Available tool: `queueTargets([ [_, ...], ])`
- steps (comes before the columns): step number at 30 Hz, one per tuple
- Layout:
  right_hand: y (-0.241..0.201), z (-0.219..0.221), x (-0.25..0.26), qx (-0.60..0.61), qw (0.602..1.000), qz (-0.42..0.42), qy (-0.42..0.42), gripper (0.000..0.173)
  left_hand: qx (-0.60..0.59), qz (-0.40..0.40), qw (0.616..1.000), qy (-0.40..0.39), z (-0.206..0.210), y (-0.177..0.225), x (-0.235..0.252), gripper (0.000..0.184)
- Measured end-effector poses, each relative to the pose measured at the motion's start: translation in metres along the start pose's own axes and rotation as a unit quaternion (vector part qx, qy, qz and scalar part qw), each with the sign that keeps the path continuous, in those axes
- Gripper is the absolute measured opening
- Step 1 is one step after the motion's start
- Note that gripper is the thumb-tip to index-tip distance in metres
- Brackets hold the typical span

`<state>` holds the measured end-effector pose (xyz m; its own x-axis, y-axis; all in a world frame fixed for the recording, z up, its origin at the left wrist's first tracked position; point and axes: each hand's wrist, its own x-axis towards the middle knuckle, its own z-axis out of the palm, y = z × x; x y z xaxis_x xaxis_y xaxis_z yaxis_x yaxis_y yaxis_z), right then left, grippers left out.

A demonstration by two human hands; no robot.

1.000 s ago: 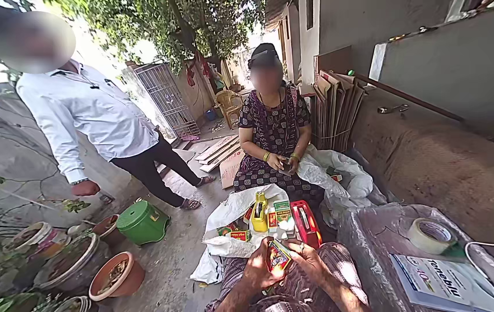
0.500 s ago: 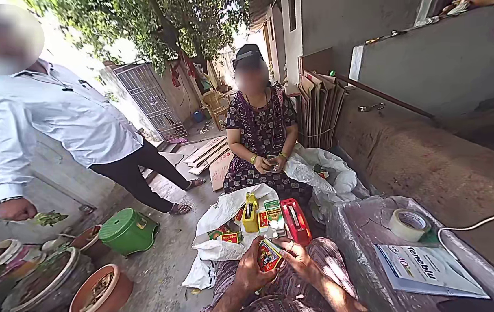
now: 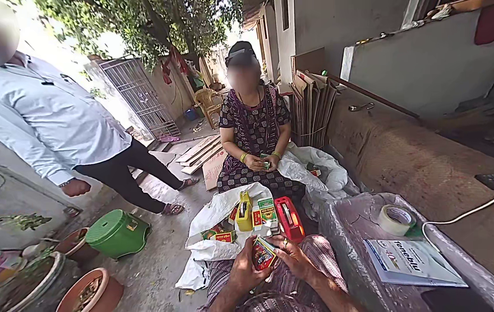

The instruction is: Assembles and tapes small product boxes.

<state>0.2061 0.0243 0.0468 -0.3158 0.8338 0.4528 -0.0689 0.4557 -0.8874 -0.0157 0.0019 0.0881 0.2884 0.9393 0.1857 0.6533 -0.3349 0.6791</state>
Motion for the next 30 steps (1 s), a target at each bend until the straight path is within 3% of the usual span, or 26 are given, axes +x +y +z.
queueTargets([
  [10, -0.002, -0.003, -0.001, 0.014, 0.999, 0.047, 0.007, 0.034, -0.003, -0.009, 1.000, -0.029, -0.003, 0.001, 0.001, 0.101],
  [25, 0.003, 0.007, 0.002, 0.006, 1.000, -0.017, -0.002, 0.037, 0.016, -0.002, 1.000, 0.018, 0.003, -0.001, -0.003, 0.103],
  [30, 0.001, 0.021, -0.004, -0.014, 0.999, -0.014, 0.032, 0.043, 0.062, -0.040, 0.997, 0.022, 0.003, 0.011, -0.002, 0.093],
])
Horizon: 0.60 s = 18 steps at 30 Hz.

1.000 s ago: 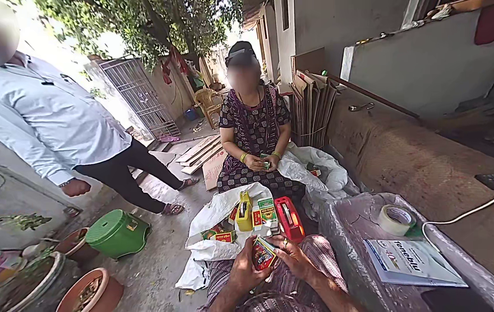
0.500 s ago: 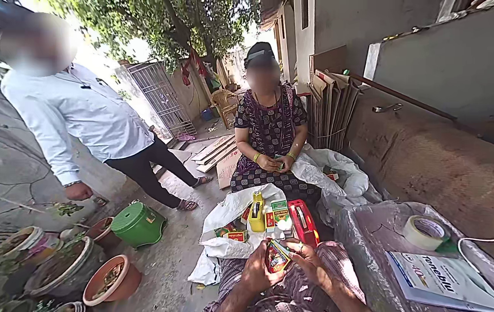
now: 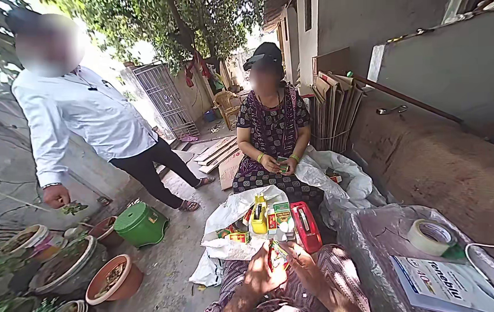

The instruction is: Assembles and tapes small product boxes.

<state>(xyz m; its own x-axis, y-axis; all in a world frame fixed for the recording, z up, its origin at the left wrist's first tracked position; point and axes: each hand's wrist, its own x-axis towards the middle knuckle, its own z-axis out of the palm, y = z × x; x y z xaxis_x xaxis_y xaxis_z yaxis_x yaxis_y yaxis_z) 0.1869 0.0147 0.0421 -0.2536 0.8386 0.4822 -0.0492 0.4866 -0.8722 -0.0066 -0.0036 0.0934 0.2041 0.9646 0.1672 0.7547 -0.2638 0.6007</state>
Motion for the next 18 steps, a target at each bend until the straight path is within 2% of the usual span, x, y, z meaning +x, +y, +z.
queueTargets([
  [4, 0.001, 0.008, -0.004, -0.032, 0.999, -0.001, 0.029, 0.042, 0.008, 0.010, 1.000, 0.028, 0.005, 0.005, -0.003, 0.090],
  [6, 0.003, 0.011, -0.006, -0.064, 0.997, 0.000, 0.045, 0.043, 0.010, -0.001, 1.000, 0.023, 0.009, 0.003, -0.005, 0.094],
  [8, 0.007, 0.014, -0.007, -0.103, 0.993, -0.005, 0.064, 0.041, 0.004, 0.021, 0.999, 0.030, 0.013, 0.000, -0.010, 0.099],
  [11, 0.008, 0.019, -0.009, -0.135, 0.988, 0.004, 0.079, 0.041, -0.003, -0.003, 1.000, -0.001, 0.010, 0.014, -0.017, 0.101],
  [15, 0.004, 0.025, -0.010, -0.115, 0.990, -0.002, 0.084, 0.039, 0.027, -0.032, 0.999, -0.027, 0.009, 0.019, -0.015, 0.100],
  [18, 0.005, 0.023, -0.006, -0.080, 0.994, -0.015, 0.075, 0.038, 0.022, -0.027, 0.999, -0.014, 0.010, 0.017, -0.016, 0.098],
])
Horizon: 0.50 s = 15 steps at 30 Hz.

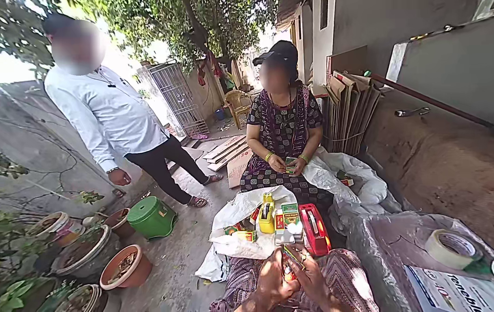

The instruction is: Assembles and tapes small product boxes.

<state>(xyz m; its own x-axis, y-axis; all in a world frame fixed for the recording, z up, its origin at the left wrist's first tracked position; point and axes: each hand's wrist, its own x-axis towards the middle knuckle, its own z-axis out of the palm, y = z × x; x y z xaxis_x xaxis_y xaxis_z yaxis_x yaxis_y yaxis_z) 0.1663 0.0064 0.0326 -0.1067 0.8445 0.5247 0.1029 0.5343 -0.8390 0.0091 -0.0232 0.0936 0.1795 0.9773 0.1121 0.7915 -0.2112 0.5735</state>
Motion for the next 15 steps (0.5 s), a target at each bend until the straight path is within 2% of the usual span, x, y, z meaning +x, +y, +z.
queueTargets([
  [5, 0.000, -0.002, 0.003, 0.037, 0.997, 0.041, 0.051, 0.033, -0.012, -0.003, 0.997, 0.076, 0.004, 0.004, 0.004, 0.099],
  [8, 0.002, -0.006, 0.003, 0.063, 0.996, 0.050, 0.038, 0.031, -0.027, -0.021, 0.996, 0.084, 0.006, 0.009, 0.005, 0.099],
  [11, 0.005, -0.016, 0.007, 0.079, 0.994, 0.068, -0.021, 0.029, -0.175, -0.001, 0.984, 0.044, 0.007, -0.008, 0.015, 0.095],
  [12, 0.005, -0.019, 0.009, 0.096, 0.992, 0.067, -0.045, 0.029, -0.251, 0.014, 0.968, 0.022, 0.004, -0.018, 0.019, 0.084],
  [14, 0.004, -0.025, 0.012, 0.107, 0.989, 0.063, -0.085, 0.026, -0.411, 0.022, 0.910, -0.042, -0.005, -0.030, 0.023, 0.045],
  [15, 0.003, -0.026, 0.011, 0.104, 0.987, 0.063, -0.101, 0.027, -0.454, 0.026, 0.887, -0.080, -0.012, -0.034, 0.023, 0.033],
])
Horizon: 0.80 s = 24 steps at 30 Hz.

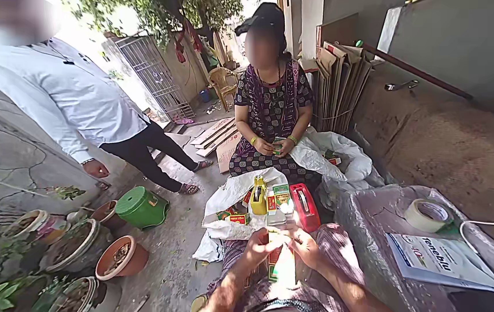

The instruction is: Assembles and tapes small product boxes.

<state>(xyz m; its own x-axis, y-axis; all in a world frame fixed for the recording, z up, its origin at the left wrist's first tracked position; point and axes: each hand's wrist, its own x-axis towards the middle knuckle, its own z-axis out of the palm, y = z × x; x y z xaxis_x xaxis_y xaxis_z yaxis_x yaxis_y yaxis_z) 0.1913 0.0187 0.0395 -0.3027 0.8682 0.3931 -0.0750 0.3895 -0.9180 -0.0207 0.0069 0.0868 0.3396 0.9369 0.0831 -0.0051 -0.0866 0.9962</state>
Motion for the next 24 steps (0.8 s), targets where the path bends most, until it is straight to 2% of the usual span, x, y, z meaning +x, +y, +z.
queueTargets([
  [3, 0.003, 0.000, -0.003, 0.063, 0.997, 0.010, -0.037, 0.030, -0.054, -0.005, 0.998, -0.038, -0.013, 0.002, -0.004, 0.027],
  [5, 0.000, -0.005, -0.001, 0.085, 0.996, 0.038, 0.003, 0.031, -0.051, 0.020, 0.998, 0.011, -0.014, -0.005, -0.007, 0.032],
  [7, -0.001, -0.018, 0.007, 0.060, 0.985, 0.086, 0.139, 0.025, -0.027, 0.047, 0.996, 0.067, -0.012, -0.004, -0.008, 0.034],
  [9, 0.007, -0.039, 0.020, 0.027, 0.941, 0.142, 0.307, 0.022, 0.008, 0.058, 0.993, 0.107, -0.013, -0.002, -0.009, 0.033],
  [10, 0.014, -0.051, 0.026, -0.017, 0.914, 0.181, 0.363, 0.022, 0.031, 0.064, 0.991, 0.115, -0.015, -0.004, -0.010, 0.032],
  [11, 0.024, -0.063, 0.030, -0.062, 0.896, 0.220, 0.381, 0.023, 0.061, 0.068, 0.988, 0.124, -0.018, -0.008, -0.010, 0.030],
  [14, 0.052, -0.091, 0.038, -0.140, 0.896, 0.288, 0.309, 0.031, 0.120, 0.072, 0.981, 0.134, -0.021, -0.017, -0.008, 0.026],
  [17, 0.059, -0.098, 0.053, -0.118, 0.904, 0.344, 0.223, 0.040, 0.148, 0.076, 0.977, 0.132, -0.021, -0.017, -0.006, 0.023],
  [19, 0.058, -0.099, 0.060, -0.110, 0.906, 0.357, 0.199, 0.043, 0.150, 0.082, 0.976, 0.135, -0.021, -0.017, -0.007, 0.022],
  [21, 0.056, -0.099, 0.064, -0.060, 0.908, 0.353, 0.216, 0.042, 0.136, 0.092, 0.977, 0.134, -0.021, -0.016, -0.009, 0.021],
  [24, 0.048, -0.095, 0.060, 0.064, 0.900, 0.323, 0.285, 0.033, 0.099, 0.092, 0.980, 0.147, -0.021, -0.012, -0.010, 0.020],
])
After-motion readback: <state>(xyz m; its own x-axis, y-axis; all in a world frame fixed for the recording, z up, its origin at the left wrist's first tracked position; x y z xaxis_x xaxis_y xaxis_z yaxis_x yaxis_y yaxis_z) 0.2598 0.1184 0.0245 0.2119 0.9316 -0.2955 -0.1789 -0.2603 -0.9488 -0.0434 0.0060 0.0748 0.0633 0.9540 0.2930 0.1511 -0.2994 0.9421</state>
